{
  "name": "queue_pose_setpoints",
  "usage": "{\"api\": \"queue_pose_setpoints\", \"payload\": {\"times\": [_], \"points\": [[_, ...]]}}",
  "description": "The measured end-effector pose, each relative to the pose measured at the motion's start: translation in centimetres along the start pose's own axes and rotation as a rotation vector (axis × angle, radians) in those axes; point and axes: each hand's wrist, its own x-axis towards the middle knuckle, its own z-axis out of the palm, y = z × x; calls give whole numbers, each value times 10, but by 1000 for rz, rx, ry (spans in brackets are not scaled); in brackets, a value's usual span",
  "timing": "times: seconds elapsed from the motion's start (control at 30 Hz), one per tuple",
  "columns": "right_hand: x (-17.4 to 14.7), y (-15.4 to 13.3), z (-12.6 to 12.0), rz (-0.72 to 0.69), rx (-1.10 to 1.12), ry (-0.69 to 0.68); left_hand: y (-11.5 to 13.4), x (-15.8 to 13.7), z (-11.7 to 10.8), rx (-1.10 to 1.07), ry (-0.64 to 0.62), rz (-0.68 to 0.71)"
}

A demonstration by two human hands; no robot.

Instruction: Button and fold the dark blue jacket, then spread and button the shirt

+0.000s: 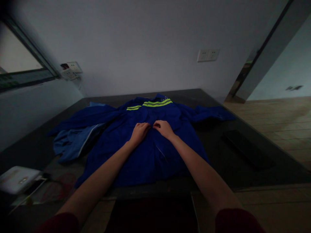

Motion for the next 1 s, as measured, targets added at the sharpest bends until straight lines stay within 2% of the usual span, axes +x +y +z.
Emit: {"api": "queue_pose_setpoints", "payload": {"times": [0.23,0.5,0.73,1.0], "points": [[-2,-3,6,73,-50,-19,2,1,-1,10,-38,1],[-4,-8,5,16,-209,-10,5,2,-3,-19,-76,-9],[-4,-6,4,-42,-208,-100,5,1,-5,-13,-94,-33],[-6,-4,11,-2,-264,-31,3,2,1,-21,-97,-28]]}}
